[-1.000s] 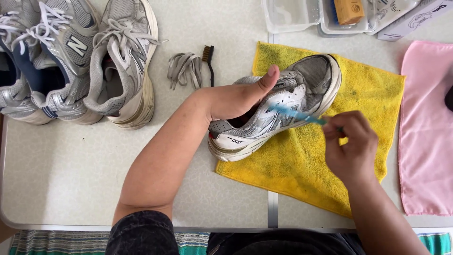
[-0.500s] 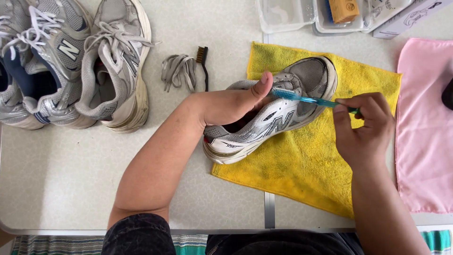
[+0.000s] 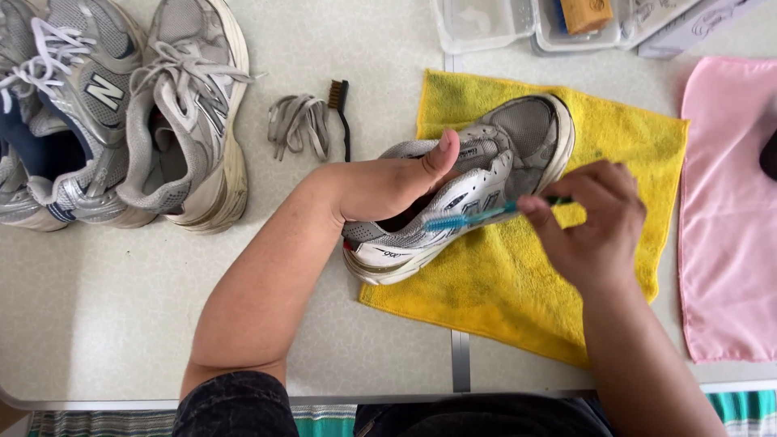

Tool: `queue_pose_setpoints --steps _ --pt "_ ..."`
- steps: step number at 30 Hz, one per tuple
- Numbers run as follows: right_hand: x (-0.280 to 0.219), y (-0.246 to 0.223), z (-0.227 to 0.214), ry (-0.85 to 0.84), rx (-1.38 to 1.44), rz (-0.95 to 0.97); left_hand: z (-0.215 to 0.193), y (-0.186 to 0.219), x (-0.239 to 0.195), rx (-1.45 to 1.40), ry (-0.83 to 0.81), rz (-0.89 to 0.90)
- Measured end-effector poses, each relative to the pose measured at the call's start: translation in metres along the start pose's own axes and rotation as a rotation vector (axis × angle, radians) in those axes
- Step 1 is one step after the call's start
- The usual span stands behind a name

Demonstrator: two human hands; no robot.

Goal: The person scrubs a white and grey New Balance sneaker with a blue toothbrush dipped in a cleaning solution. They focus on the side panels and mesh areas, repeatedly dipping the brush into a small container of liquid.

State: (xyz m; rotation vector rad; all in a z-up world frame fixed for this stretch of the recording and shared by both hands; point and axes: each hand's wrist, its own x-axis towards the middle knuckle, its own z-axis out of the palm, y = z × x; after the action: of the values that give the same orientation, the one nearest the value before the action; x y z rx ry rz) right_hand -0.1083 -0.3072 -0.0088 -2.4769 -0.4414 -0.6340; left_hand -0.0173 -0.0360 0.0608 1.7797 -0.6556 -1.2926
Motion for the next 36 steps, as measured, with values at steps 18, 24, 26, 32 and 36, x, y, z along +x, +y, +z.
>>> queue_pose_setpoints --steps 18,24,26,32,36 --pt "-0.001 0.023 0.021 0.132 -0.086 0.061 0.006 0.026 -0.011 0.108 0.029 -0.228" --pt "-0.01 0.009 0.022 0.134 -0.114 0.01 0.003 0.015 -0.008 0.054 -0.022 -0.099" --pt "-0.017 0.04 0.016 0.154 -0.131 0.116 0.003 0.022 -0.011 0.079 -0.019 -0.143" --pt "-0.008 0.021 0.018 0.15 -0.105 0.043 0.006 0.028 -0.014 0.108 0.003 -0.212" --pt "-0.013 0.032 0.014 0.195 -0.102 0.082 0.005 0.016 -0.008 0.083 -0.017 -0.091"
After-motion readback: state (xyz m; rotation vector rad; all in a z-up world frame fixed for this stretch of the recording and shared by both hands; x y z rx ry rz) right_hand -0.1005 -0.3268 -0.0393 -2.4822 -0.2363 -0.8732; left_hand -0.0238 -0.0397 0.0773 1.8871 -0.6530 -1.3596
